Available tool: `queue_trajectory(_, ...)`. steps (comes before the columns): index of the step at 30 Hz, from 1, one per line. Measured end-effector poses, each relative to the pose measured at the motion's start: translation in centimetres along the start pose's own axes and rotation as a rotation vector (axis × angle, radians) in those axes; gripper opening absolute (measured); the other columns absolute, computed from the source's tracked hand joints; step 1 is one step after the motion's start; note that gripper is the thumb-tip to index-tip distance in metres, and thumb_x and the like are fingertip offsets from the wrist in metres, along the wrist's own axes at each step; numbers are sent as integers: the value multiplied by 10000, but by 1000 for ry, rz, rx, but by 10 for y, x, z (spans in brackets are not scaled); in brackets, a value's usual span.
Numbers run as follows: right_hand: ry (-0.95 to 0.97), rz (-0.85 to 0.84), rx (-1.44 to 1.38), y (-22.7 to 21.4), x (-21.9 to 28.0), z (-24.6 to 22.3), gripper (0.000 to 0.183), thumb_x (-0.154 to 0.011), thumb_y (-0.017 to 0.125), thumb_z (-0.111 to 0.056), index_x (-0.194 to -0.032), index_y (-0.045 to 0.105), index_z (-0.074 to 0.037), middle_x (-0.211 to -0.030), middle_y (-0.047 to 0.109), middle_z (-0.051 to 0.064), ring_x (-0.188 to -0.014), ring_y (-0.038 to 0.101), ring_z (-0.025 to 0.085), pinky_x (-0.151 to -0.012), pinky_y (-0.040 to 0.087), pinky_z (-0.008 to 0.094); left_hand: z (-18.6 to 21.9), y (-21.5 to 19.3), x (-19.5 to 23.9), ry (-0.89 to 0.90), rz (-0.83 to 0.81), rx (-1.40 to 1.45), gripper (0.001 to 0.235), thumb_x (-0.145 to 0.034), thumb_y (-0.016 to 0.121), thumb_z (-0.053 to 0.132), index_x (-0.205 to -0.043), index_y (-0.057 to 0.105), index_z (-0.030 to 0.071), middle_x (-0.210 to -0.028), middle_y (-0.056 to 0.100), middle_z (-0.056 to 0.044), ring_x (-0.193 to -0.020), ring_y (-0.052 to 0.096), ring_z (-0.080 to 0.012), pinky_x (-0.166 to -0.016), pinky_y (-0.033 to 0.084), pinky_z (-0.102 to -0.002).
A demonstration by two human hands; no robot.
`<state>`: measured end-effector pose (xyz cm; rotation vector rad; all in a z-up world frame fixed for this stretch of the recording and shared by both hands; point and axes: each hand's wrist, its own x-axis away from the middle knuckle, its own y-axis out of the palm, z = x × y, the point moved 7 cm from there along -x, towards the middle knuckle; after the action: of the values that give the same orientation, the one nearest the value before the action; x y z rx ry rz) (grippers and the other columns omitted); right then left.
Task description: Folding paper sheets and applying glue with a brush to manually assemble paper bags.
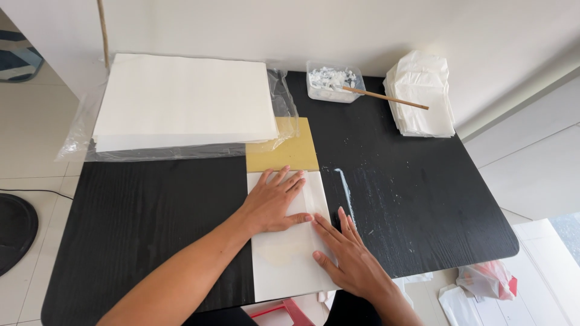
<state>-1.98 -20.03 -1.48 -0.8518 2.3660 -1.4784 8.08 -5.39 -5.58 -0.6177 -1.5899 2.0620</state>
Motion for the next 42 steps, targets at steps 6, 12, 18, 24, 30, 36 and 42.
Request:
queue_trajectory(6, -2, 12, 38, -8, -47, 14, 605, -1079, 324, -407, -1601, 289, -104, -1676, 301, 77, -1575, -22, 404, -1251, 47, 514, -14, 3, 4, -137, 122, -12, 1048, -930, 209, 851, -1571, 307, 29, -1652, 256, -220, -1554, 160, -344, -1195, 144, -559)
queue_trajectory(12, 111, -54, 194, -20, -89, 25, 616, -1047, 418, -505, -1587, 396, -209, -1666, 355, -17, -1563, 73, 441, -1282, 105, 521, 1, -33, 19, -205, -195, 66, 797, -1015, 101, 622, -1632, 249, 138, -1700, 185, -186, -1588, 110, -343, -1255, 26, -584)
queue_trajectory(18, 78, -114, 257, -21, -83, 23, 592, -1072, 332, -453, -1606, 344, -197, -1679, 326, 5, -1557, 121, 427, -1278, 140, 515, 2, -35, 20, -253, -209, 41, 828, -1016, 117, 627, -1637, 209, 87, -1717, 113, -203, -1601, 54, -316, -1269, -11, -532)
queue_trajectory(24, -197, -50, 270, 16, -6, 7, 668, -1101, 375, -407, -1602, 220, 6, -1680, 195, 206, -1554, 52, 418, -1237, 68, 489, -14, 5, 10, -162, -13, -42, 846, -1029, 115, 645, -1616, 98, 37, -1700, 17, -196, -1572, -22, -317, -1242, -43, -507)
queue_trajectory(30, -93, -183, 43, 34, 69, -5, 826, -1065, 531, -499, -1629, 126, -53, -1717, 104, 145, -1581, 68, 287, -1247, 68, 435, -4, -10, 22, -24, 339, -193, 678, -1088, 259, 511, -1507, 450, 14, -1595, 395, -226, -1506, 316, -372, -1230, 182, -531)
queue_trajectory(36, 24, -60, -78, 17, 86, 18, 625, -1042, 471, -408, -1614, 298, -223, -1708, 188, 77, -1571, 131, 308, -1217, 167, 522, 15, -25, 80, -156, 369, -35, 417, -1063, 474, 304, -1354, 584, 26, -1497, 546, -173, -1415, 482, -320, -1145, 336, -484)
queue_trajectory(42, -369, 277, 58, -12, 29, 39, 393, -1017, 589, -197, -1372, 628, -31, -1437, 637, 90, -1502, 341, 428, -1209, 314, 529, 9, -2, 133, -240, 28, 209, 518, -1035, 449, 455, -1452, 564, 171, -1596, 436, -3, -1537, 273, -221, -1201, 193, -473)
